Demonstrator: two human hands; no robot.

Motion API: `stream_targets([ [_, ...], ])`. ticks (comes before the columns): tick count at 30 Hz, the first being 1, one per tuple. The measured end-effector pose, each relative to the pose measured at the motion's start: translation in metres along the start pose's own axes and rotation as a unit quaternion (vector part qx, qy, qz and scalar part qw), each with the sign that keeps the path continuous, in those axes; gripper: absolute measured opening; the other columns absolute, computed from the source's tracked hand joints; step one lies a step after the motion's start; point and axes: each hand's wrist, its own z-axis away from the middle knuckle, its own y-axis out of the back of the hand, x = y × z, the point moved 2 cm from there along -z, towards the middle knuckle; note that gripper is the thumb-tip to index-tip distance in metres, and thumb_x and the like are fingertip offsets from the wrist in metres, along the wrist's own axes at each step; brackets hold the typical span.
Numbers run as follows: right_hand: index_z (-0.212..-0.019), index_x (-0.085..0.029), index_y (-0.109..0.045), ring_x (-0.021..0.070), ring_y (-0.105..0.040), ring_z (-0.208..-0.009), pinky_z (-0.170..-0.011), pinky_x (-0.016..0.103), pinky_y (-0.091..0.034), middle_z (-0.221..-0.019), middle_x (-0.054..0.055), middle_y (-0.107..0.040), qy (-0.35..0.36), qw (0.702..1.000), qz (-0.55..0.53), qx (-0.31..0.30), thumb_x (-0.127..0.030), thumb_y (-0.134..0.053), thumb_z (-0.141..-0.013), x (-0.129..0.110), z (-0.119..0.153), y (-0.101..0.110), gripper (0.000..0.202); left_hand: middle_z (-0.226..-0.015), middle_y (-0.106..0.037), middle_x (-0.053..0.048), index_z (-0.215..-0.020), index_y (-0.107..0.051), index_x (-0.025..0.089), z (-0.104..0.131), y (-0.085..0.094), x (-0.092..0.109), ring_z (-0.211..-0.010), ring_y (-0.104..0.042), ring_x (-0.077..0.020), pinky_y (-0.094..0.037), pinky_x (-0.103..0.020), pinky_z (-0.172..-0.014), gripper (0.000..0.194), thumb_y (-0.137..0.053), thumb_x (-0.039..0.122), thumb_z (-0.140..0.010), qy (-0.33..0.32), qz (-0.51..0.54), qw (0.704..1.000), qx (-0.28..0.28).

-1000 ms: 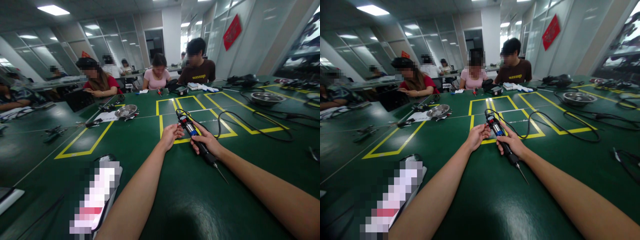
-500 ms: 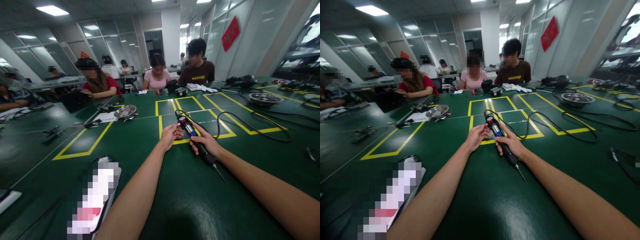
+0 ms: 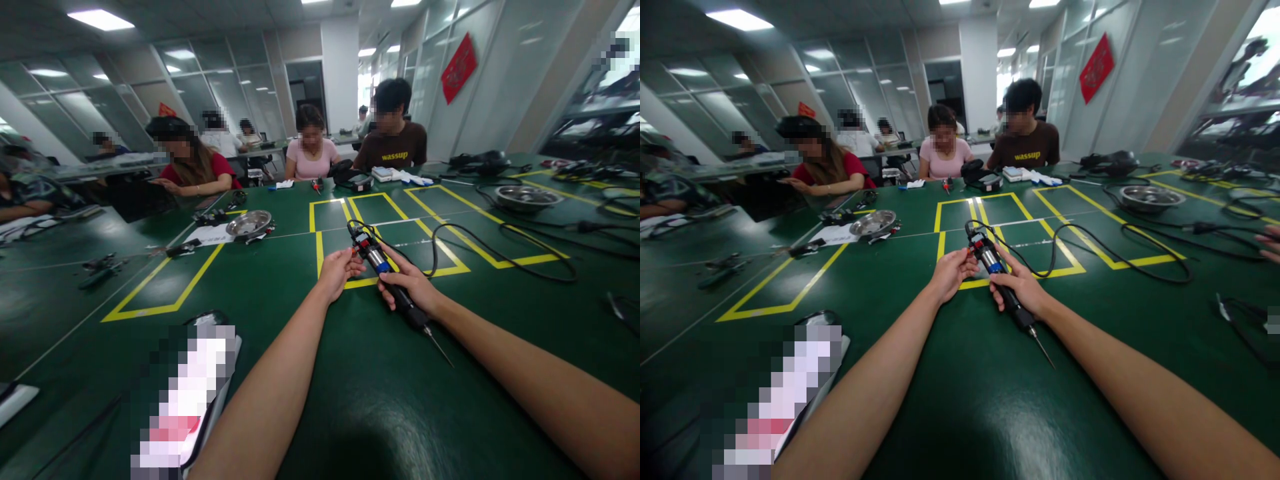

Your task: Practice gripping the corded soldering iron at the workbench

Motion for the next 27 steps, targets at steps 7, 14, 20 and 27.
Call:
stream_targets([
  [7,-0.161,-0.037,-0.004,0.0154,-0.06,-0.05,-0.044,0.028,-0.052,-0.072,-0.002,-0.066,0.002,1.0,-0.004,0.018,-0.024,-0.068,-0.084,-0.0017,0.0003,-0.0003,0.101,-0.072,-0.067,-0.007,-0.086,-0.056,0.01,0.0011,-0.0019,-0.0009,-0.055,-0.066,-0.0133,-0.048,-0.022,-0.051,0.021,-0.054,0.028,-0.097,-0.004,-0.042,0.999,-0.007],
  [14,-0.161,-0.037,-0.005,0.0153,-0.06,-0.05,-0.044,0.028,-0.052,-0.072,-0.002,-0.067,-0.001,1.0,0.003,0.005,-0.025,-0.068,-0.084,0.0001,-0.0006,0.0001,0.1,-0.072,-0.067,-0.007,-0.086,-0.057,0.01,0.0006,-0.0006,-0.0009,-0.057,-0.066,-0.0128,-0.049,-0.022,-0.053,0.019,-0.058,0.027,-0.095,-0.011,-0.019,1.0,-0.005],
  [20,-0.161,-0.036,-0.002,0.0148,-0.06,-0.05,-0.044,0.028,-0.052,-0.072,-0.003,-0.066,-0.005,1.0,0.012,0.006,-0.025,-0.067,-0.084,-0.0017,0.0007,-0.0004,0.102,-0.072,-0.066,-0.007,-0.085,-0.058,0.01,-0.0003,0.0001,-0.0021,-0.057,-0.065,-0.0123,-0.048,-0.022,-0.053,0.022,-0.06,0.03,-0.094,-0.014,-0.017,1.0,0.003],
  [27,-0.161,-0.035,-0.004,0.0146,-0.059,-0.048,-0.043,0.028,-0.052,-0.071,-0.003,-0.066,-0.003,1.0,0.014,0.002,-0.024,-0.068,-0.083,-0.0033,0.0013,-0.0012,0.102,-0.073,-0.066,-0.006,-0.083,-0.058,0.011,0.0001,0.0011,-0.0028,-0.057,-0.064,-0.0116,-0.047,-0.021,-0.053,0.025,-0.062,0.034,-0.093,-0.018,-0.035,0.999,-0.018],
])
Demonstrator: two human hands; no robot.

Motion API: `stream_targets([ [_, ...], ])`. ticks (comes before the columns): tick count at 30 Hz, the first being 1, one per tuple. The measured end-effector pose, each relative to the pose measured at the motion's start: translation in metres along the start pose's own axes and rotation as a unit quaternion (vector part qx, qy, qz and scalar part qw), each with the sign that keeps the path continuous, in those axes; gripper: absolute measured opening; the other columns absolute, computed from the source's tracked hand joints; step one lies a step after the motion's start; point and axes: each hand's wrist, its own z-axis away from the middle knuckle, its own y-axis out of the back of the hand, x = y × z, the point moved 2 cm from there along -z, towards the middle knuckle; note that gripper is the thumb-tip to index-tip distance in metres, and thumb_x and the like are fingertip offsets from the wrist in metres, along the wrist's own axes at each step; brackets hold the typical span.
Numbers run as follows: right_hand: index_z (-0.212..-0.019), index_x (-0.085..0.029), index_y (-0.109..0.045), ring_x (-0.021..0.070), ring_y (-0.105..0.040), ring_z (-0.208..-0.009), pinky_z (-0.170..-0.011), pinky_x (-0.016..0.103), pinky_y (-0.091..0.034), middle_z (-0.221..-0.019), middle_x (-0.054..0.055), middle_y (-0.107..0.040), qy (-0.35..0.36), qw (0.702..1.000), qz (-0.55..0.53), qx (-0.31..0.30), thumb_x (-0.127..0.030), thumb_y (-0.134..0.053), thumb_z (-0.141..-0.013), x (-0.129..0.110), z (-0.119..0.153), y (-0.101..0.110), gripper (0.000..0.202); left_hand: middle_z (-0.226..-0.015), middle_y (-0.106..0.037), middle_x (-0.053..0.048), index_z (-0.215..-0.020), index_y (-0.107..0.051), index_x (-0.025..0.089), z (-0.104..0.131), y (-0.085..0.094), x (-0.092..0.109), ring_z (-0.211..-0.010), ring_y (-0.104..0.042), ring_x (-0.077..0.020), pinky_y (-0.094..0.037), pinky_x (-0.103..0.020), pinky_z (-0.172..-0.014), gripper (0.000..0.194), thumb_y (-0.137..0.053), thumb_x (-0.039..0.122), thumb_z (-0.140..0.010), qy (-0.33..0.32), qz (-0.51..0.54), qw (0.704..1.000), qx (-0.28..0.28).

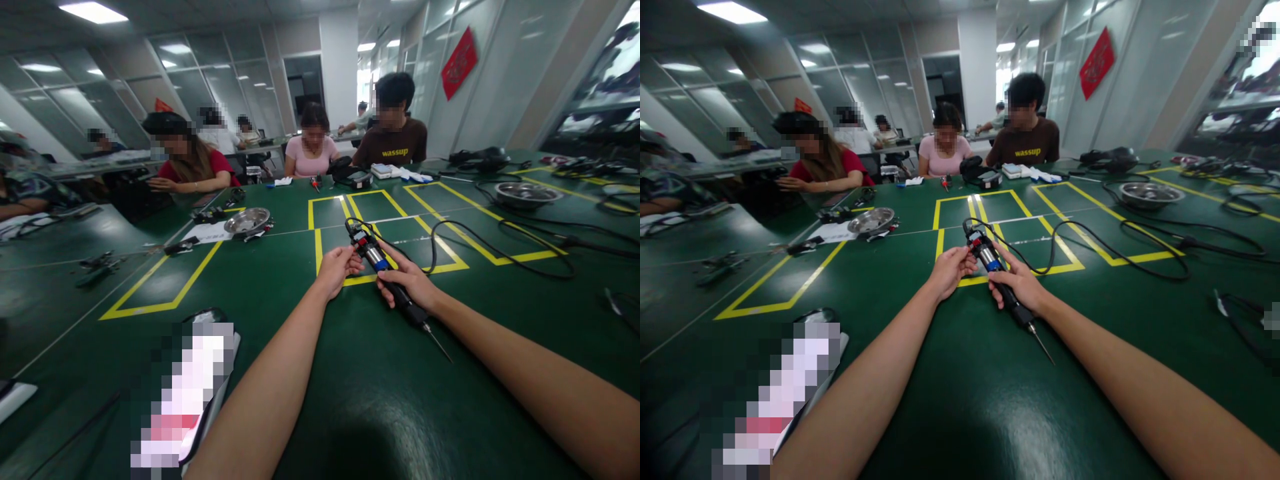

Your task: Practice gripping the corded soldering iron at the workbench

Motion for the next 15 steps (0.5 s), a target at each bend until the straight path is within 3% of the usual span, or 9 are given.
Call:
stream_targets([
  [15,-0.161,-0.035,-0.003,0.014,-0.059,-0.048,-0.043,0.027,-0.052,-0.07,-0.004,-0.066,-0.006,1.0,0.005,-0.004,-0.025,-0.068,-0.082,-0.0017,-0.0002,-0.0006,0.103,-0.074,-0.066,-0.005,-0.084,-0.058,0.011,0.0025,-0.0011,0.0015,-0.059,-0.064,-0.0101,-0.047,-0.02,-0.055,0.022,-0.064,0.031,-0.092,-0.004,0.011,1.0,0.006],
])
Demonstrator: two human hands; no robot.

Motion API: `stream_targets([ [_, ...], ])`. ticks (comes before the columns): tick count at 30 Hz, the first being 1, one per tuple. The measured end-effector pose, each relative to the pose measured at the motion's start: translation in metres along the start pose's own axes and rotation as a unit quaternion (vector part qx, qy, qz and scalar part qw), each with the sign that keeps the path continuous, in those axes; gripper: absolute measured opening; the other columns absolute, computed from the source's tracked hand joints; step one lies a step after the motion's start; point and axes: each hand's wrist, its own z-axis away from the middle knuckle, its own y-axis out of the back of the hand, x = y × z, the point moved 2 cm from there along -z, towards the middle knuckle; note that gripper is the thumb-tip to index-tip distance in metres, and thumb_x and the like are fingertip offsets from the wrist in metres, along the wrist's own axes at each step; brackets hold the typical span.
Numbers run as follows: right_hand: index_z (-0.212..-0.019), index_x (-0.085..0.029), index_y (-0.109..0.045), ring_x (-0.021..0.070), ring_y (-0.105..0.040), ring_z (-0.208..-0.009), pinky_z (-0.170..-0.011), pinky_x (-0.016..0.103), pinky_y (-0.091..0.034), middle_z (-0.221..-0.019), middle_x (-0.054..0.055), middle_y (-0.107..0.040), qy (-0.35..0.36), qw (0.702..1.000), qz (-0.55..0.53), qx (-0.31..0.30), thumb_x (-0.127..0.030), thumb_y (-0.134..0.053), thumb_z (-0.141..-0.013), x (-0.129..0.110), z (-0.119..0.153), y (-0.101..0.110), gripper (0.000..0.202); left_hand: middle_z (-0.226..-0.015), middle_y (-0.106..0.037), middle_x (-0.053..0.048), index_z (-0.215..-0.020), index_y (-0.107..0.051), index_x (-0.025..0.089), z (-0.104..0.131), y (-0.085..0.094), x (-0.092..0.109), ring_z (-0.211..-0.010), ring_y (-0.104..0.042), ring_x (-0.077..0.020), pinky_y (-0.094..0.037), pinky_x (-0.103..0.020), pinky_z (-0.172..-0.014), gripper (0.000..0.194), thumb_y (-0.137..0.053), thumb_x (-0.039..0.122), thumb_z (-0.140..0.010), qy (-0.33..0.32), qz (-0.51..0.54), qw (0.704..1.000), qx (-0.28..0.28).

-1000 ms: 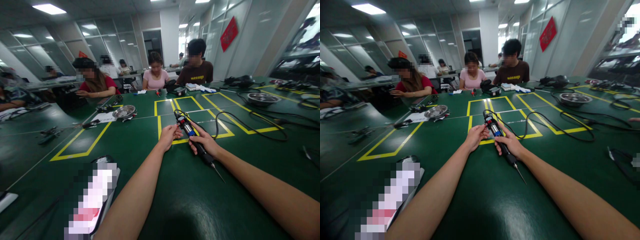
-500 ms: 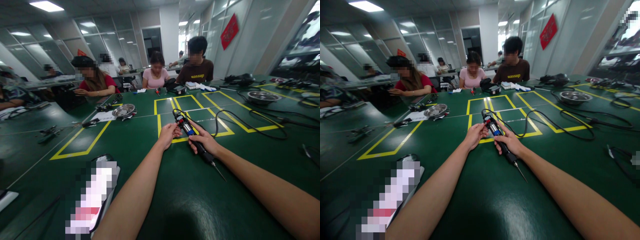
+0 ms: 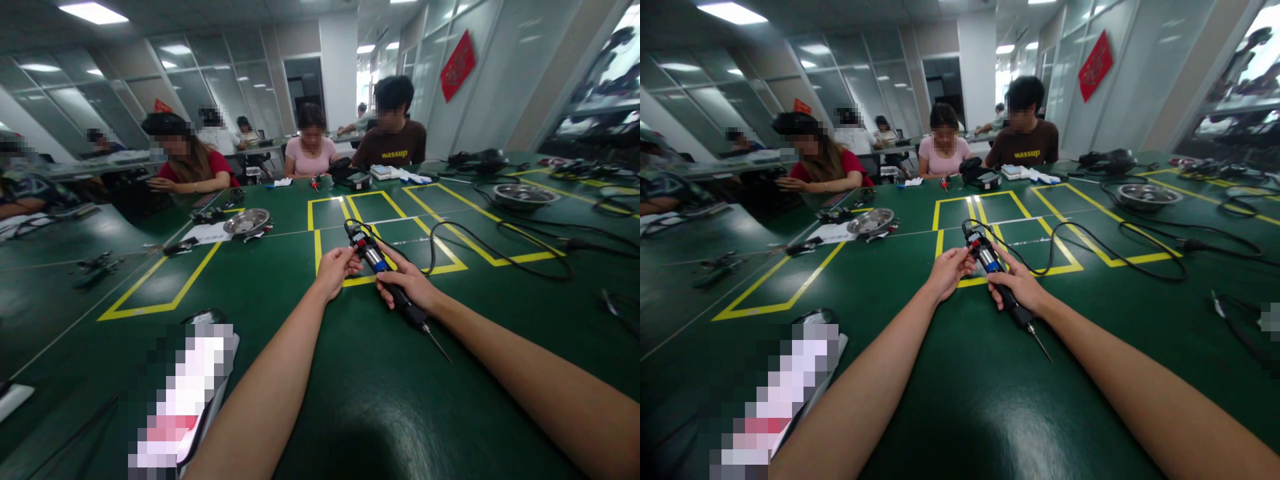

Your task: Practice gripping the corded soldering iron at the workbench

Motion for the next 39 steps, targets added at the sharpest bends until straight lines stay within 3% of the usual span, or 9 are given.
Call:
stream_targets([
  [11,-0.161,-0.037,-0.005,0.0141,-0.059,-0.049,-0.043,0.027,-0.051,-0.073,-0.002,-0.067,0.001,1.0,-0.025,-0.013,-0.024,-0.068,-0.084,0.002,-0.001,0.005,0.1,-0.076,-0.067,-0.006,-0.086,-0.058,0.012,-0.002,0.0,-0.003,-0.061,-0.067,-0.013,-0.051,-0.022,-0.055,0.028,-0.066,0.038,-0.09,-0.021,-0.016,1.0,0.002],
  [19,-0.161,-0.036,-0.006,0.0136,-0.058,-0.048,-0.043,0.026,-0.051,-0.072,-0.003,-0.066,0.001,1.0,-0.025,-0.004,-0.024,-0.068,-0.083,0.001,0.0,0.004,0.1,-0.083,-0.07,-0.007,-0.085,-0.063,0.014,-0.004,0.0,-0.001,-0.075,-0.069,-0.0151,-0.054,-0.027,-0.071,0.028,-0.071,0.041,-0.086,-0.034,-0.075,0.996,0.033],
  [26,-0.16,-0.037,-0.009,0.0141,-0.059,-0.049,-0.043,0.026,-0.051,-0.072,-0.003,-0.066,-0.001,1.0,-0.028,-0.007,-0.023,-0.068,-0.083,0.002,0.0,0.004,0.098,-0.075,-0.068,-0.003,-0.082,-0.072,0.018,-0.002,0.012,0.014,-0.069,-0.058,-0.0148,-0.042,-0.024,-0.063,0.029,-0.068,0.046,-0.084,-0.132,-0.309,0.939,0.069],
  [34,-0.16,-0.037,-0.008,0.0135,-0.059,-0.048,-0.043,0.026,-0.051,-0.071,-0.004,-0.066,-0.009,1.0,-0.015,-0.009,-0.024,-0.068,-0.083,-0.001,-0.001,0.002,0.099,-0.079,-0.069,-0.004,-0.087,-0.073,0.017,-0.002,0.017,0.01,-0.07,-0.057,-0.0156,-0.041,-0.025,-0.066,0.03,-0.07,0.046,-0.082,-0.149,-0.303,0.939,0.07],
  [39,-0.16,-0.038,-0.005,0.0131,-0.058,-0.047,-0.041,0.025,-0.051,-0.073,-0.004,-0.066,-0.001,1.0,-0.01,-0.012,-0.025,-0.067,-0.084,0.0,-0.001,0.001,0.098,-0.08,-0.069,-0.004,-0.087,-0.073,0.018,-0.001,0.015,0.008,-0.072,-0.057,-0.0162,-0.04,-0.024,-0.066,0.028,-0.063,0.045,-0.088,-0.18,-0.351,0.916,0.073],
])
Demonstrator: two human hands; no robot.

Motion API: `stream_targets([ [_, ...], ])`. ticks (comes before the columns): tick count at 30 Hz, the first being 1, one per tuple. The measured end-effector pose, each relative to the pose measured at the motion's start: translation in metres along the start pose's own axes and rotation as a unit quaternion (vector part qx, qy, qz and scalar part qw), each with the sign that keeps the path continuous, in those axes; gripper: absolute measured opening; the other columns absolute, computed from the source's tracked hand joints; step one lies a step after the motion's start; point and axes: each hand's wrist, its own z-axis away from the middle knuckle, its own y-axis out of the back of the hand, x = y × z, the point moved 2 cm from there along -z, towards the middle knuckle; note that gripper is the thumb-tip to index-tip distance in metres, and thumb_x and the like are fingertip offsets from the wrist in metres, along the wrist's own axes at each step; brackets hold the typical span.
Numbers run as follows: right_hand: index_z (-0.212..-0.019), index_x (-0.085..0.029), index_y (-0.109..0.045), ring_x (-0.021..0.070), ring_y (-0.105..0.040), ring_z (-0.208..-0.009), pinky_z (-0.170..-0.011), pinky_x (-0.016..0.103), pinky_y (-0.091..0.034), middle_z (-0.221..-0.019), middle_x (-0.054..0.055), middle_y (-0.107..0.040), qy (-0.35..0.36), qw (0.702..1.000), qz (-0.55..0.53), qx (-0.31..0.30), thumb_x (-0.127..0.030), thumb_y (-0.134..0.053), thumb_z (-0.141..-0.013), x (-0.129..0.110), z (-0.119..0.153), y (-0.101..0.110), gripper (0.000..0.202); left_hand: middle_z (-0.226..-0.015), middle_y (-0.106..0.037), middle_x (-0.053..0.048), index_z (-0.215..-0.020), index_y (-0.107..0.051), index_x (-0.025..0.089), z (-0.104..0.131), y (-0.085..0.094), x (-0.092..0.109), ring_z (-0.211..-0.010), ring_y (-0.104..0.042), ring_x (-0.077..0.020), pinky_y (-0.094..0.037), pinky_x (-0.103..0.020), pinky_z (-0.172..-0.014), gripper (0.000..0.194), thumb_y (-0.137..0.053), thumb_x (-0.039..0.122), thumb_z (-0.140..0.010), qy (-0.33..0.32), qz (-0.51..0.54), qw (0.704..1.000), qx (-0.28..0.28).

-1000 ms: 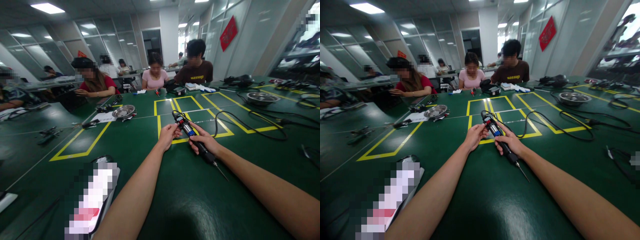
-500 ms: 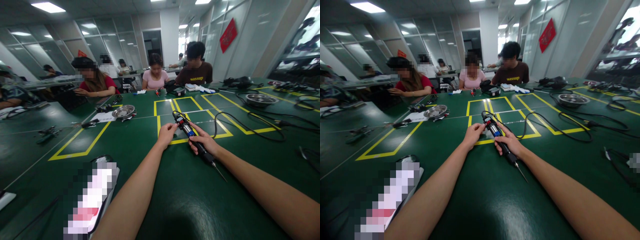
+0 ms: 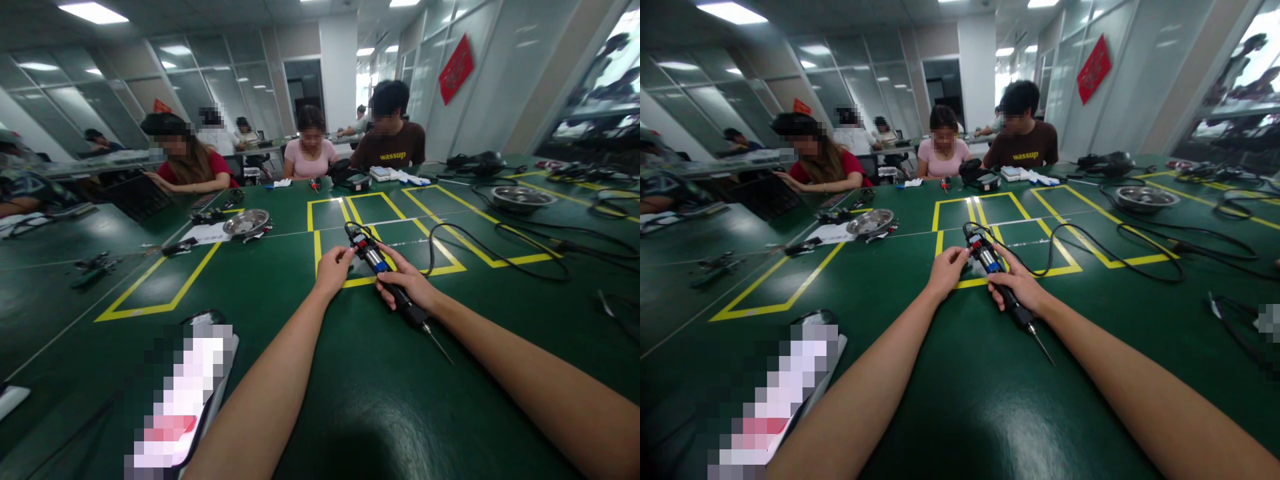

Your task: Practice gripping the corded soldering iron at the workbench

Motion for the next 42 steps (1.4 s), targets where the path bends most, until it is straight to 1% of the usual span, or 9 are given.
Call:
stream_targets([
  [12,-0.158,-0.037,-0.012,0.0131,-0.057,-0.046,-0.04,0.025,-0.049,-0.073,-0.004,-0.065,-0.01,1.0,0.014,0.004,-0.026,-0.068,-0.083,-0.001,0.001,-0.002,0.094,-0.081,-0.07,-0.005,-0.087,-0.073,0.019,0.0,-0.001,0.001,-0.073,-0.059,-0.0184,-0.041,-0.026,-0.065,0.033,-0.051,0.042,-0.096,-0.006,-0.088,0.996,-0.021],
  [17,-0.157,-0.038,-0.014,0.0139,-0.057,-0.046,-0.04,0.026,-0.049,-0.073,-0.003,-0.066,-0.001,1.0,0.004,0.016,-0.025,-0.068,-0.083,0.0,0.001,-0.002,0.093,-0.085,-0.072,-0.006,-0.088,-0.073,0.019,0.001,-0.002,0.002,-0.078,-0.063,-0.0207,-0.043,-0.029,-0.071,0.043,-0.044,0.049,-0.098,-0.004,-0.104,0.994,-0.03],
  [20,-0.157,-0.039,-0.015,0.0144,-0.058,-0.048,-0.042,0.026,-0.05,-0.072,-0.004,-0.065,0.012,0.999,0.001,0.046,-0.026,-0.068,-0.081,0.0,-0.001,0.002,0.093,-0.093,-0.073,-0.008,-0.093,-0.07,0.02,0.002,-0.002,0.003,-0.088,-0.066,-0.0216,-0.046,-0.031,-0.081,0.051,-0.03,0.05,-0.102,-0.002,-0.124,0.992,-0.012],
  [23,-0.156,-0.038,-0.017,0.0148,-0.058,-0.049,-0.043,0.027,-0.051,-0.071,-0.004,-0.064,0.023,0.993,0.007,0.114,-0.027,-0.07,-0.079,-0.009,-0.002,0.009,0.094,-0.098,-0.072,-0.009,-0.102,-0.066,0.02,0.003,-0.003,0.005,-0.095,-0.066,-0.0231,-0.047,-0.035,-0.088,0.049,-0.025,0.046,-0.103,0.012,-0.189,0.982,-0.008],
  [28,-0.156,-0.036,-0.016,0.0152,-0.059,-0.05,-0.044,0.027,-0.052,-0.069,-0.005,-0.061,0.046,0.956,0.048,0.284,-0.022,-0.07,-0.075,-0.04,-0.001,0.041,0.098,-0.129,-0.064,-0.016,-0.128,-0.058,0.014,0.01,-0.01,0.011,-0.125,-0.055,-0.029,-0.038,-0.042,-0.108,0.042,-0.037,0.036,-0.099,-0.019,-0.362,0.931,-0.043],
  [31,-0.156,-0.034,-0.016,0.0155,-0.058,-0.05,-0.046,0.03,-0.052,-0.069,-0.003,-0.059,0.055,0.911,0.097,0.396,-0.016,-0.066,-0.077,-0.056,0.004,0.073,0.095,-0.153,-0.044,-0.016,-0.143,-0.048,0.014,0.016,-0.013,0.012,-0.146,-0.031,-0.0352,-0.018,-0.051,-0.12,0.059,-0.037,0.049,-0.097,-0.001,-0.436,0.898,-0.056],
  [35,-0.153,-0.032,-0.019,0.0147,-0.059,-0.051,-0.051,0.032,-0.052,-0.073,-0.001,-0.057,0.026,0.85,0.143,0.507,-0.012,-0.062,-0.084,-0.063,0.015,0.118,0.084,-0.164,-0.025,-0.011,-0.154,-0.035,0.021,0.021,-0.014,0.009,-0.152,-0.008,-0.0396,-0.001,-0.06,-0.12,0.077,-0.023,0.066,-0.093,0.067,-0.478,0.871,-0.091],
  [38,-0.143,-0.025,-0.034,0.0138,-0.058,-0.051,-0.051,0.031,-0.05,-0.072,0.0,-0.056,-0.03,0.838,0.128,0.529,-0.008,-0.059,-0.085,-0.059,0.023,0.143,0.065,-0.165,-0.02,-0.011,-0.157,-0.031,0.022,0.021,-0.014,0.009,-0.152,-0.007,-0.0397,0.001,-0.06,-0.12,0.083,-0.016,0.07,-0.091,0.095,-0.484,0.862,-0.116],
  [42,-0.121,-0.018,-0.048,0.0158,-0.058,-0.05,-0.049,0.032,-0.05,-0.067,0.002,-0.056,-0.068,0.855,0.104,0.503,-0.003,-0.059,-0.083,-0.055,0.026,0.156,0.042,-0.166,-0.017,-0.011,-0.158,-0.027,0.022,0.02,-0.014,0.01,-0.152,-0.007,-0.0396,-0.001,-0.06,-0.12,0.086,-0.012,0.072,-0.09,0.107,-0.484,0.859,-0.129],
])
